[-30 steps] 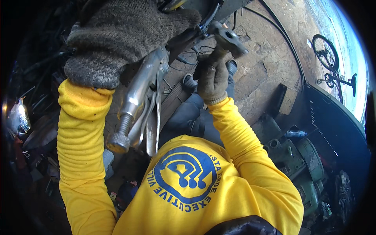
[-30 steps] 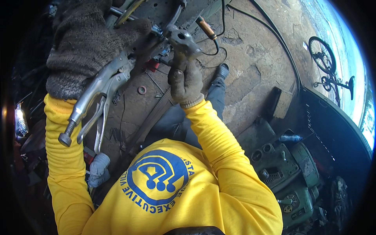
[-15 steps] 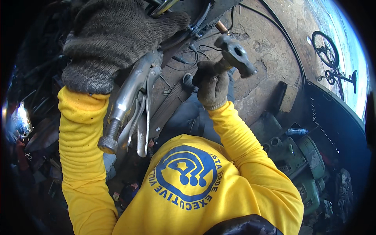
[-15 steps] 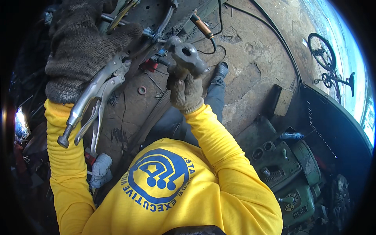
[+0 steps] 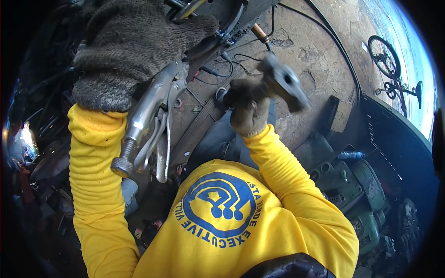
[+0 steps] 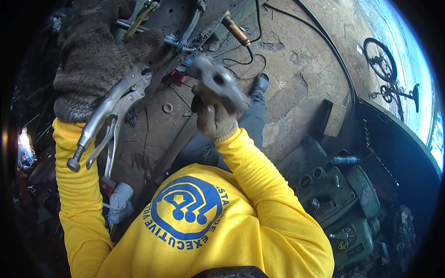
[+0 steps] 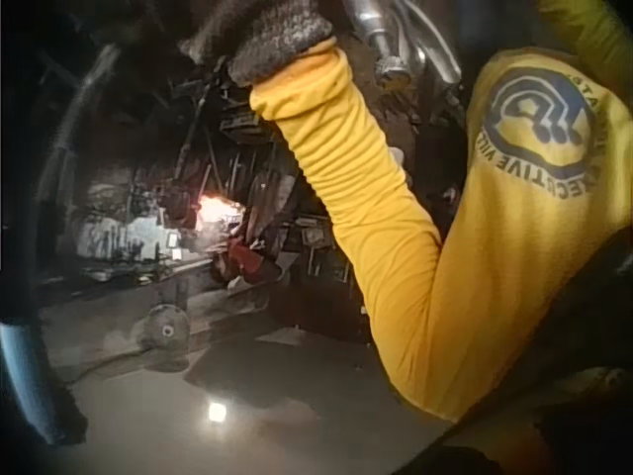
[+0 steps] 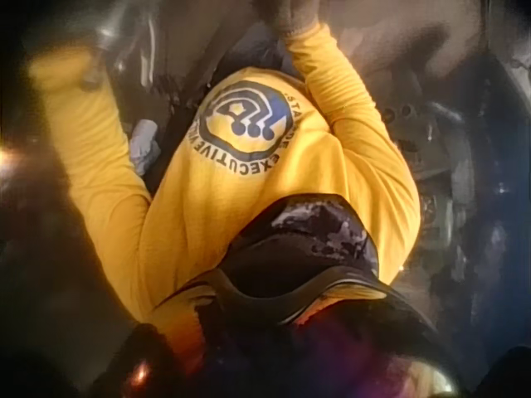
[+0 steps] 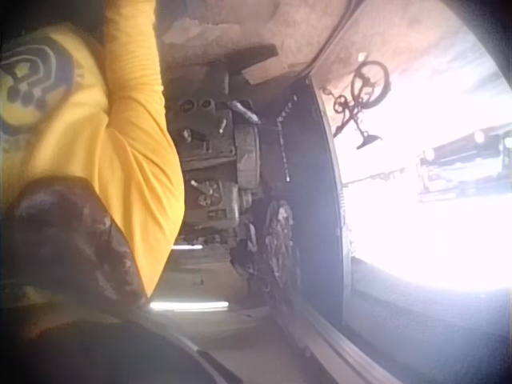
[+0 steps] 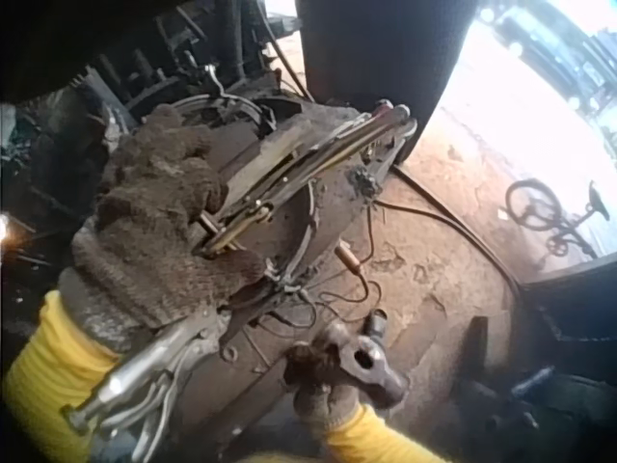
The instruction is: The person uses a hammer and pliers to adjust and secure a metal frame component in a workshop. They repeatedly tap and reposition the frame while another person works nearby.
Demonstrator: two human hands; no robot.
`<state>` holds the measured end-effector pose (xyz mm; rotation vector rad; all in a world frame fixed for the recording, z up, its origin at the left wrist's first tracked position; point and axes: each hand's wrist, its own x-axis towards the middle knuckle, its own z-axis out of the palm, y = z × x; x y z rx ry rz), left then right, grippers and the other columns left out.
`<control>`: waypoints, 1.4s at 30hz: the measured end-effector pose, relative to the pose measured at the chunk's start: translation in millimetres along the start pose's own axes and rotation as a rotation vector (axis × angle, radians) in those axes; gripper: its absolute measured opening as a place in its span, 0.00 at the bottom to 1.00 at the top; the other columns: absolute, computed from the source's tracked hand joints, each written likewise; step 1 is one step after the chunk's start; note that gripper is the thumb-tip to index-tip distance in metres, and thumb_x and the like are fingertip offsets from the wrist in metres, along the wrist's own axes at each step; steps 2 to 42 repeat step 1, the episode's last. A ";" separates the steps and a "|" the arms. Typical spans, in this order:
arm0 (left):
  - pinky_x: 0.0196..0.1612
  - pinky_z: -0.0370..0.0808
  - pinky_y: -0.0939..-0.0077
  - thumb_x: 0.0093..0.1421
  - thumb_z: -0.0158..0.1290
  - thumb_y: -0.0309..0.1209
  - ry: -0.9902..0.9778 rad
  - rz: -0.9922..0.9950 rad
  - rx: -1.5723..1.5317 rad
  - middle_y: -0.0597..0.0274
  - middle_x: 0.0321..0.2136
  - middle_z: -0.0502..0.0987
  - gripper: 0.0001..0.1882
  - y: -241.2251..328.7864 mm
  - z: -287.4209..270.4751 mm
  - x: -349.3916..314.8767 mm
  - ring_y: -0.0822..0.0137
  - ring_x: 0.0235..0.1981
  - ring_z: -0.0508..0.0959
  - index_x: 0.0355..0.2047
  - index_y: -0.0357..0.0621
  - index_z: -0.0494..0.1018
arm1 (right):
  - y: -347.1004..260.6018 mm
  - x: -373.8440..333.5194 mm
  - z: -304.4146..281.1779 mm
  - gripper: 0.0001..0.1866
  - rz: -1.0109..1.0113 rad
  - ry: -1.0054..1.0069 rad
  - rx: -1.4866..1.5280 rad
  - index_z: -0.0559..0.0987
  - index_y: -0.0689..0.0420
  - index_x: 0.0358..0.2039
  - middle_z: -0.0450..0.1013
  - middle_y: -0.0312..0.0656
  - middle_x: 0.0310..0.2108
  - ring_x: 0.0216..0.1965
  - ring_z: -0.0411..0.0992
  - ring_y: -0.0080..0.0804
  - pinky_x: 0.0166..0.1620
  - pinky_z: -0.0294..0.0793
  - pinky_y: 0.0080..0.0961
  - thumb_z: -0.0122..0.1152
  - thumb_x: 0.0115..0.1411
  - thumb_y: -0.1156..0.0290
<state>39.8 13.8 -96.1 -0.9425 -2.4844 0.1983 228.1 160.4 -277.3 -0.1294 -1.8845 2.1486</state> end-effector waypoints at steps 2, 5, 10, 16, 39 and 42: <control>0.68 0.64 0.46 0.46 0.73 0.53 -0.003 -0.002 -0.004 0.45 0.56 0.75 0.32 1.1 -0.1 1.2 0.42 0.64 0.68 0.43 0.42 0.83 | 2.2 -0.1 0.6 0.33 -0.031 0.005 0.045 0.75 0.63 0.52 0.74 0.39 0.31 0.26 0.73 0.25 0.31 0.73 0.22 0.48 0.73 0.40; 0.68 0.64 0.46 0.46 0.73 0.53 -0.003 -0.002 -0.004 0.45 0.56 0.75 0.32 1.1 -0.1 1.2 0.42 0.64 0.68 0.43 0.42 0.83 | 2.2 -0.1 0.6 0.33 -0.031 0.005 0.045 0.75 0.63 0.52 0.74 0.39 0.31 0.26 0.73 0.25 0.31 0.73 0.22 0.48 0.73 0.40; 0.68 0.64 0.46 0.46 0.73 0.53 -0.003 -0.002 -0.004 0.45 0.56 0.75 0.32 1.1 -0.1 1.2 0.42 0.64 0.68 0.43 0.42 0.83 | 2.2 -0.1 0.6 0.33 -0.031 0.005 0.045 0.75 0.63 0.52 0.74 0.39 0.31 0.26 0.73 0.25 0.31 0.73 0.22 0.48 0.73 0.40; 0.68 0.64 0.46 0.46 0.73 0.53 -0.003 -0.002 -0.004 0.45 0.56 0.75 0.32 1.1 -0.1 1.2 0.42 0.64 0.68 0.43 0.42 0.83 | 2.2 -0.1 0.6 0.33 -0.031 0.005 0.045 0.75 0.63 0.52 0.74 0.39 0.31 0.26 0.73 0.25 0.31 0.73 0.22 0.48 0.73 0.40; 0.68 0.64 0.46 0.46 0.73 0.53 -0.003 -0.002 -0.004 0.45 0.56 0.75 0.32 1.1 -0.1 1.2 0.42 0.64 0.68 0.43 0.42 0.83 | 2.2 -0.1 0.6 0.33 -0.031 0.005 0.045 0.75 0.63 0.52 0.74 0.39 0.31 0.26 0.73 0.25 0.31 0.73 0.22 0.48 0.73 0.40; 0.68 0.64 0.46 0.46 0.73 0.53 -0.003 -0.002 -0.004 0.45 0.56 0.75 0.32 1.1 -0.1 1.2 0.42 0.64 0.68 0.43 0.42 0.83 | 2.2 -0.1 0.6 0.33 -0.031 0.005 0.045 0.75 0.63 0.52 0.74 0.39 0.31 0.26 0.73 0.25 0.31 0.73 0.22 0.48 0.73 0.40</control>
